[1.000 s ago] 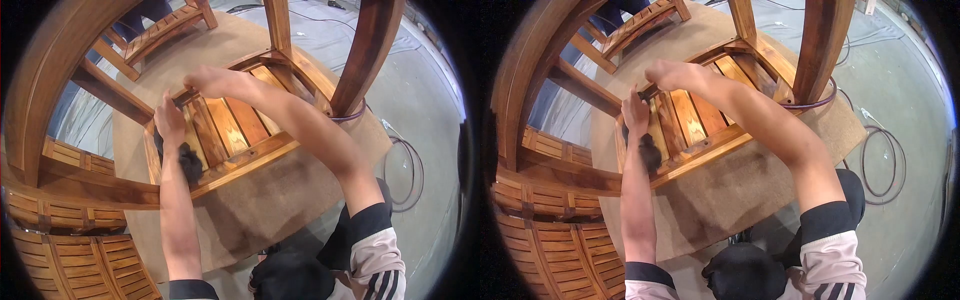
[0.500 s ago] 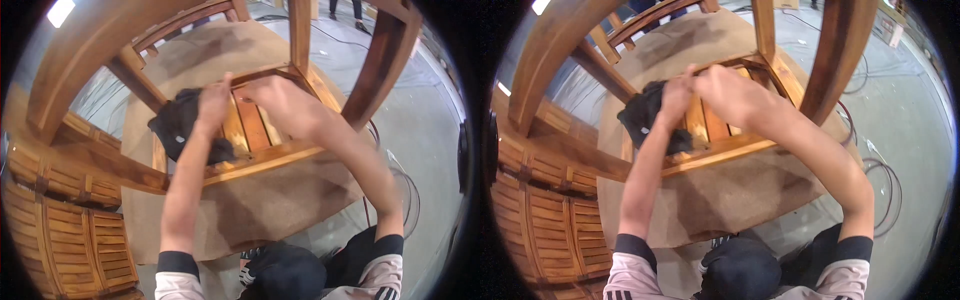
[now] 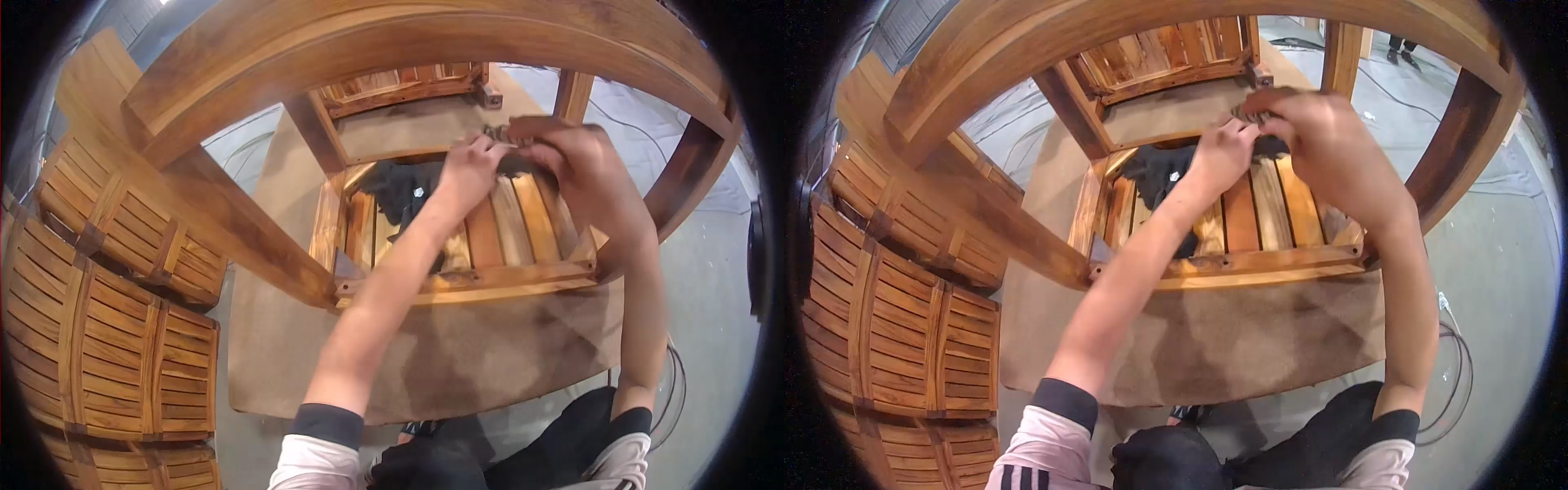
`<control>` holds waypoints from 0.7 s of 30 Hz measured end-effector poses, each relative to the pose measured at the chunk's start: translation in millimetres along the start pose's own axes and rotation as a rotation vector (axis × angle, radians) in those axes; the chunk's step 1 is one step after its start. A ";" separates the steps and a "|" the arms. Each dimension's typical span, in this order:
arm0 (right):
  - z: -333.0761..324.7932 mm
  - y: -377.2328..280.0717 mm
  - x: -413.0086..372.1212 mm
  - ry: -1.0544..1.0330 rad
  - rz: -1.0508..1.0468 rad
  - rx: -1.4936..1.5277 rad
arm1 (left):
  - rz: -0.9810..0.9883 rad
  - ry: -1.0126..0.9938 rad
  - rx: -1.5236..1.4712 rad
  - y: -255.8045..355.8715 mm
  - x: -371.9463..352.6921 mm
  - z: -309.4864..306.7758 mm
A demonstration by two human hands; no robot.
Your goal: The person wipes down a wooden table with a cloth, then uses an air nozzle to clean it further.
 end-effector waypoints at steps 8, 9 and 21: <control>19.3 -3.8 19.8 -0.021 -0.004 -0.069 | -0.543 -0.448 0.265 -29.0 -53.8 -53.8; 21.8 -1.7 17.9 -0.048 0.014 -0.072 | -0.569 -0.479 0.247 -32.0 -50.5 -53.6; -20.6 10.6 -20.0 0.029 0.008 -0.156 | -0.265 -0.149 0.291 -96.7 -72.8 -72.5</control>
Point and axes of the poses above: each hand's wrist, its own x-axis towards the middle knuckle, its own z-axis out of the palm, y = z × x, the point moved 2 cm from there along x, towards the middle knuckle, and after that the axes turned 6 degrees about -z, right-handed, at the moved point
